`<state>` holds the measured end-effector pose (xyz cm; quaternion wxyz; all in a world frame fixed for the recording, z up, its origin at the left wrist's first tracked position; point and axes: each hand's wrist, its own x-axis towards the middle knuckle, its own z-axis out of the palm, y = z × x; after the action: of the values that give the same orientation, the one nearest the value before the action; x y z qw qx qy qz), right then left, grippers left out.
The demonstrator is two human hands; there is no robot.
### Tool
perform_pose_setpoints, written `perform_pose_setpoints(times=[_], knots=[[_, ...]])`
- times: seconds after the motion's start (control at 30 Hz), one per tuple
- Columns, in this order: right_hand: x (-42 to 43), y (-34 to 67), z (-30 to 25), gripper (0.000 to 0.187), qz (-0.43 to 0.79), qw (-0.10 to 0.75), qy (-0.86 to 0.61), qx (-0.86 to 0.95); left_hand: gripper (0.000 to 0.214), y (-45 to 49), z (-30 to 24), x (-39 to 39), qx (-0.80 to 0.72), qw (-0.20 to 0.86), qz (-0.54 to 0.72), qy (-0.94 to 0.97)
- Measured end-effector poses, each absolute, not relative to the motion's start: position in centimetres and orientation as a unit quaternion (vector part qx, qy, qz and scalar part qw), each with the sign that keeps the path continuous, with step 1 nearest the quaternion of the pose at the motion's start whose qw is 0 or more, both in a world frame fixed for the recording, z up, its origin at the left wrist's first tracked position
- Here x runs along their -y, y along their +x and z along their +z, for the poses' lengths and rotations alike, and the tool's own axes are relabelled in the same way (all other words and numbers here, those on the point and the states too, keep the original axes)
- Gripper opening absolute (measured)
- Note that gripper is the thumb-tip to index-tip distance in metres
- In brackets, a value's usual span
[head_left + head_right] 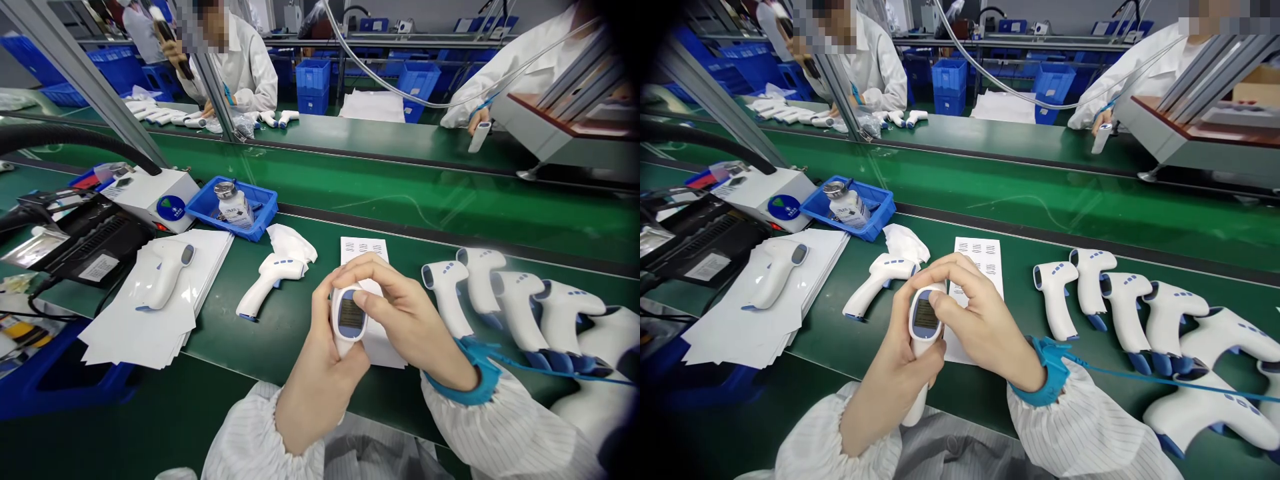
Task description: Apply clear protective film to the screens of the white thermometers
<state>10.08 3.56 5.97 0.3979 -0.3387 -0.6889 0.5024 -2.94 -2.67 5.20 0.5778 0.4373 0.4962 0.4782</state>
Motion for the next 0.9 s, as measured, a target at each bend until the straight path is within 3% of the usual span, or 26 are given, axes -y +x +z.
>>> perform_pose_setpoints(times=[0.17, 0.37, 0.67, 0.8, 0.9], knots=[[-3.3, 9.3, 5.7, 0.016, 0.494, 0.416, -0.346, 0.681, 0.074, -2.7, 5.0, 2.7, -0.521, 0.587, 0.446, 0.43], [-2.9, 9.9, 5.7, 0.042, 0.526, 0.342, -0.326, 0.707, 0.068, -3.0, 4.8, 2.6, -0.483, 0.623, 0.467, 0.402], [-3.7, 12.5, 6.3, 0.042, 0.533, 0.278, -0.292, 0.744, 0.073, -3.2, 4.1, 2.7, -0.51, 0.624, 0.406, 0.43], [-3.7, 12.9, 6.1, 0.023, 0.546, 0.347, -0.342, 0.682, 0.075, -3.3, 5.1, 2.6, -0.504, 0.671, 0.393, 0.377], [-3.0, 12.8, 5.3, 0.015, 0.554, 0.408, -0.424, 0.589, 0.075, -3.2, 5.7, 2.4, -0.506, 0.653, 0.451, 0.338]])
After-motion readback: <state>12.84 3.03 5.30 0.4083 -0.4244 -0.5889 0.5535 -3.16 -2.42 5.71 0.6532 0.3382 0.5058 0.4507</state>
